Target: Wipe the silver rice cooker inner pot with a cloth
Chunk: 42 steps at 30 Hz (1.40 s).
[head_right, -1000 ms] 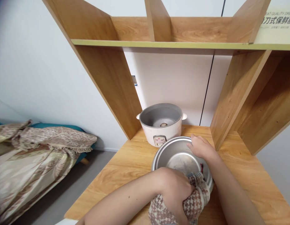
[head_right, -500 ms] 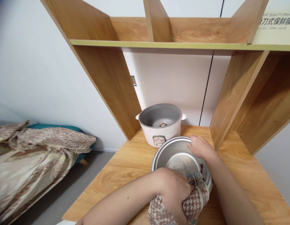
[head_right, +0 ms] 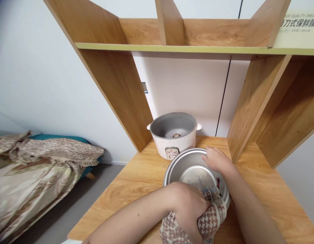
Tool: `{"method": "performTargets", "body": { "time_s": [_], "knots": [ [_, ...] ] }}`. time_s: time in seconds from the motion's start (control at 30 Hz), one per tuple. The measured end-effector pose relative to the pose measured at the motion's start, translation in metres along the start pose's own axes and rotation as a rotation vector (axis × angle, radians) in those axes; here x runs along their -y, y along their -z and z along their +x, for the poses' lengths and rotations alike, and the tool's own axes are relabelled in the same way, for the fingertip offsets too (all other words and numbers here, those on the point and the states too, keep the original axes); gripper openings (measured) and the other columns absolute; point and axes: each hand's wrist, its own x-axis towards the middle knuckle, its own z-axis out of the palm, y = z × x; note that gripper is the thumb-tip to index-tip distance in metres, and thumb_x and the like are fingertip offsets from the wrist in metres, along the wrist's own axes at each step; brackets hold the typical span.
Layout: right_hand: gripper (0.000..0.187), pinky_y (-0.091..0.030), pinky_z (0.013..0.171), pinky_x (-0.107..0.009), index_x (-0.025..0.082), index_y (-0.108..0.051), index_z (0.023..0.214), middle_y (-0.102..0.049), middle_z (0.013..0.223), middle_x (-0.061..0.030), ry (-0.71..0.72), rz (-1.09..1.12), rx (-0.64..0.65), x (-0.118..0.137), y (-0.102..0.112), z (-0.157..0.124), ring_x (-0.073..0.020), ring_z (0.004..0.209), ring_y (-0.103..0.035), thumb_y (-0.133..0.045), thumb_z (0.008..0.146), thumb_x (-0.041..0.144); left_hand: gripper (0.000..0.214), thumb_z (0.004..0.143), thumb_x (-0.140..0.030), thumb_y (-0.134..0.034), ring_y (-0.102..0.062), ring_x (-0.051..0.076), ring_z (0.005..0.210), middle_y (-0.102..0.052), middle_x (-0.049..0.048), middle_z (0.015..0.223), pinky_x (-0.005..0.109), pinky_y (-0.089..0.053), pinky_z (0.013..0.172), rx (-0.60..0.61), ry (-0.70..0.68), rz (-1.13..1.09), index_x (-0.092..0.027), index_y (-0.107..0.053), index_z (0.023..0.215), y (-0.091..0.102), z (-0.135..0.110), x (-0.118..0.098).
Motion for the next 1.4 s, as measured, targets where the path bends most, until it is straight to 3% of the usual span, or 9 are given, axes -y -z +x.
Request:
{"method": "performTargets", "body": {
  "time_s": [0.4, 0.6, 0.9, 1.03, 1.2, 1.4],
  "knots": [
    [0.033, -0.045, 0.079, -0.036, 0.016, -0.060, 0.113, -0.073, 0.115, -0.0185, -0.014, 0.003, 0.016, 0.0012, 0.0028, -0.0009, -0.0314, 0.108, -0.069, -0.046, 0.098, 0.041, 0.086, 0.071, -0.069, -0.064, -0.073, 0.032, 0.085, -0.076, 0.0236, 0.104, 0.038, -0.057, 0.075, 0.022, -0.016, -0.013, 0.000, -0.069, 0.122, 0.0017, -0.0007, -0.0006],
    [0.033, -0.045, 0.080, -0.037, 0.015, -0.060, 0.114, -0.073, 0.116, -0.0198, -0.002, 0.008, 0.012, 0.0009, 0.0021, -0.0006, -0.0334, 0.109, -0.068, -0.045, 0.097, 0.039, 0.082, 0.067, -0.065, -0.071, -0.073, 0.032, 0.086, -0.077, 0.0207, 0.106, 0.038, -0.056, 0.077, 0.014, 0.016, -0.030, -0.004, -0.070, 0.123, 0.0014, 0.0001, -0.0005],
    [0.032, -0.045, 0.079, -0.037, 0.016, -0.060, 0.113, -0.073, 0.115, -0.0195, -0.002, 0.010, 0.003, 0.0008, 0.0005, -0.0007, -0.0325, 0.109, -0.068, -0.045, 0.098, 0.040, 0.082, 0.072, -0.066, -0.064, -0.073, 0.030, 0.081, -0.077, 0.0226, 0.103, 0.038, -0.056, 0.073, 0.003, -0.009, 0.009, 0.000, -0.071, 0.120, 0.0007, -0.0009, -0.0015],
    [0.032, -0.045, 0.081, -0.037, 0.016, -0.060, 0.114, -0.073, 0.117, -0.0195, -0.002, 0.014, 0.009, 0.0004, 0.0003, -0.0001, -0.0328, 0.109, -0.068, -0.045, 0.098, 0.040, 0.075, 0.068, -0.063, -0.069, -0.072, 0.030, 0.073, -0.078, 0.0192, 0.095, 0.038, -0.056, 0.068, -0.011, -0.017, -0.031, -0.004, -0.074, 0.115, 0.0012, -0.0003, -0.0009],
    [0.032, -0.046, 0.081, -0.038, 0.016, -0.060, 0.113, -0.072, 0.116, -0.0200, -0.003, 0.013, 0.008, 0.0005, 0.0014, -0.0007, -0.0334, 0.109, -0.068, -0.045, 0.098, 0.039, 0.081, 0.072, -0.065, -0.065, -0.072, 0.031, 0.082, -0.077, 0.0225, 0.105, 0.038, -0.057, 0.074, 0.049, -0.016, -0.003, -0.001, -0.070, 0.121, 0.0042, -0.0021, -0.0017],
    [0.031, -0.046, 0.080, -0.037, 0.016, -0.060, 0.113, -0.073, 0.115, -0.0189, -0.006, 0.012, 0.008, 0.0011, 0.0018, -0.0006, -0.0325, 0.109, -0.068, -0.045, 0.098, 0.039, 0.085, 0.071, -0.067, -0.064, -0.073, 0.031, 0.086, -0.076, 0.0216, 0.107, 0.037, -0.056, 0.075, 0.033, 0.009, -0.004, -0.002, -0.068, 0.126, 0.0016, -0.0014, -0.0015]
  ]
}}
